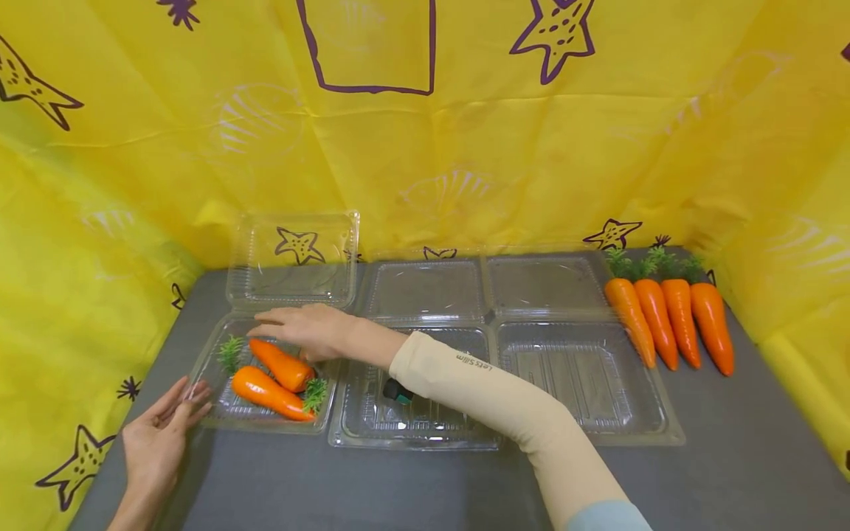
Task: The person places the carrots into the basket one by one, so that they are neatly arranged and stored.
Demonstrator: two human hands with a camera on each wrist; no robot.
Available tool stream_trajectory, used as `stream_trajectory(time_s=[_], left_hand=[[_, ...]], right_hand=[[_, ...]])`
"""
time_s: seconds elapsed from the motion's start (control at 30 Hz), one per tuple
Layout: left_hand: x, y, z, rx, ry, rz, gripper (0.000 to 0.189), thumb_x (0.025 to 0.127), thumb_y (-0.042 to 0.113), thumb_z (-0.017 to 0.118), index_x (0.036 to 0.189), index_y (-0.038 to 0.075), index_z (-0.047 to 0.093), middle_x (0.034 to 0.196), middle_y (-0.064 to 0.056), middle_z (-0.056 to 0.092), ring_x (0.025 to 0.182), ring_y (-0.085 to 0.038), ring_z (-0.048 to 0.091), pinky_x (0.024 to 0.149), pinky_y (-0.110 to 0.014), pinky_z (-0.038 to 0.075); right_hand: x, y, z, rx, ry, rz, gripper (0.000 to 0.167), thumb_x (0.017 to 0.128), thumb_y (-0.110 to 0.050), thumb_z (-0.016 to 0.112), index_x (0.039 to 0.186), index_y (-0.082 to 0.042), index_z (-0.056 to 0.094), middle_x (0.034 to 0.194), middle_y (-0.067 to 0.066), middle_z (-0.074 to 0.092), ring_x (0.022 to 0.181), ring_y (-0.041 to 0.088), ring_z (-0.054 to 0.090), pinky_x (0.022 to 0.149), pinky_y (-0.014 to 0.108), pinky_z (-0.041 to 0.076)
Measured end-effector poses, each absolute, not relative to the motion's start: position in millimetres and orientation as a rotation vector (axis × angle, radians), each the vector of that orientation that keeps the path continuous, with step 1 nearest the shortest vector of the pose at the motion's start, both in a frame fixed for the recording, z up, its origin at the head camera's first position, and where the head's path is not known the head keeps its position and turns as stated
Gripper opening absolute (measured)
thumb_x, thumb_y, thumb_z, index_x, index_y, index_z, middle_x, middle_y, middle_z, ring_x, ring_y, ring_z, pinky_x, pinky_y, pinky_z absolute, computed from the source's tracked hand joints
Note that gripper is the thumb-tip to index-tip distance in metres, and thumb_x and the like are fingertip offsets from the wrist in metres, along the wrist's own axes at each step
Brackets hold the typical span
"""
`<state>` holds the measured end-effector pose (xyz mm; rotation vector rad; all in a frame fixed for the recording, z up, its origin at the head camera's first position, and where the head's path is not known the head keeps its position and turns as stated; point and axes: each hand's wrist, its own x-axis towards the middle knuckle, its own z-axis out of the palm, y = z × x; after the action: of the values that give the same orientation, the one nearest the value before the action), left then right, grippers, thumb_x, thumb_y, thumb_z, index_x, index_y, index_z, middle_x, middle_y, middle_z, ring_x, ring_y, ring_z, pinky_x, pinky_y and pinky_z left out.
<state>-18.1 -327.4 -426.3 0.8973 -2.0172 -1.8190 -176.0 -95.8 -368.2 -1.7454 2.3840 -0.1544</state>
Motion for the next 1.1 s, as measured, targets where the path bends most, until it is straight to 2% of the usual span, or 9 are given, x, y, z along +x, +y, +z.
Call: stream_trajectory(time_s=[0.13,0.3,0.47,0.53,0.67,0.73,0.8,0.93,1.1], left_hand=[[-18.8,-327.1,-426.8,0.911,-2.012,-1.818,0.046,0.095,-0.003,0.056,0.141,-0.001,0.050,0.101,0.011,0.071,0.084,0.002,0.069,0.074,-0.017,0.056],[-17.6,-327.8,-427.3,0.913,-2.006,-1.806,0.046,0.095,-0.003,0.056,0.141,-0.002,0.050,0.097,0.014,0.071,0.083,0.003,0.069,0.073,-0.017,0.056],[-18.0,-327.6,-428.6,0.909,-2.047,-1.778,0.045,0.096,-0.001,0.056,0.141,0.000,0.050,0.100,0.013,0.071,0.084,0.004,0.068,0.072,-0.016,0.056],[-18.4,-327.2,-428.7,0.905,-2.053,-1.776,0.045,0.096,-0.001,0.056,0.141,0.000,0.050,0.102,0.011,0.071,0.084,0.004,0.069,0.073,-0.017,0.056],[-18.6,-326.3,-428.3,0.897,-2.052,-1.771,0.045,0.096,-0.001,0.057,0.141,-0.001,0.050,0.106,0.007,0.071,0.083,0.004,0.069,0.072,-0.017,0.056],[-18.6,-326.3,-428.1,0.896,-2.052,-1.770,0.045,0.096,-0.001,0.056,0.141,-0.001,0.050,0.109,0.004,0.070,0.084,0.003,0.069,0.072,-0.017,0.056],[-18.5,-326.5,-427.8,0.898,-2.061,-1.764,0.045,0.096,-0.001,0.056,0.141,-0.001,0.050,0.112,0.001,0.069,0.084,0.003,0.069,0.073,-0.017,0.056],[-19.1,-327.4,-427.5,0.909,-2.101,-1.744,0.045,0.096,0.001,0.057,0.141,0.001,0.050,0.117,-0.003,0.068,0.086,0.003,0.068,0.074,-0.017,0.056],[-19.0,-328.3,-425.4,0.916,-2.120,-1.750,0.046,0.096,0.002,0.058,0.141,0.001,0.050,0.111,0.003,0.071,0.086,0.003,0.068,0.074,-0.017,0.056]], right_hand=[[-165.2,-102.9,-374.4,-1.808,2.340,-0.051,0.086,0.086,-0.001,0.070,0.156,-0.028,0.026,0.163,-0.002,0.017,0.148,0.015,0.020,0.107,0.025,0.041],[-151.7,-110.6,-382.8,-1.887,2.278,0.104,0.080,0.090,-0.006,0.068,0.154,-0.033,0.029,0.162,-0.006,0.020,0.147,0.014,0.020,0.112,0.024,0.035],[-141.5,-116.4,-385.3,-1.852,2.202,0.178,0.066,0.091,-0.018,0.071,0.147,-0.040,0.042,0.157,-0.013,0.032,0.144,0.009,0.027,0.103,0.023,0.045],[-139.8,-117.8,-384.8,-1.822,2.195,0.164,0.061,0.090,-0.017,0.073,0.141,-0.040,0.050,0.154,-0.014,0.036,0.143,0.007,0.030,0.098,0.022,0.048],[-140.2,-118.3,-385.2,-1.818,2.210,0.129,0.039,0.088,-0.010,0.072,0.121,-0.031,0.064,0.144,-0.013,0.048,0.133,0.006,0.042,0.087,0.019,0.052],[-141.2,-117.8,-386.0,-1.827,2.200,0.106,0.029,0.088,-0.007,0.070,0.109,-0.026,0.065,0.136,-0.013,0.054,0.126,0.004,0.047,0.083,0.017,0.052],[-142.2,-117.5,-386.3,-1.828,2.175,0.085,0.026,0.086,-0.005,0.068,0.103,-0.024,0.065,0.130,-0.013,0.056,0.120,0.004,0.048,0.081,0.016,0.052],[-145.2,-116.0,-385.4,-1.800,2.142,0.080,0.036,0.084,0.003,0.067,0.105,-0.026,0.066,0.138,-0.014,0.053,0.128,0.005,0.044,0.085,0.017,0.051],[-148.7,-114.4,-388.1,-1.819,2.175,0.180,0.046,0.093,0.003,0.060,0.123,-0.033,0.063,0.152,-0.013,0.040,0.143,0.010,0.030,0.092,0.022,0.052]])
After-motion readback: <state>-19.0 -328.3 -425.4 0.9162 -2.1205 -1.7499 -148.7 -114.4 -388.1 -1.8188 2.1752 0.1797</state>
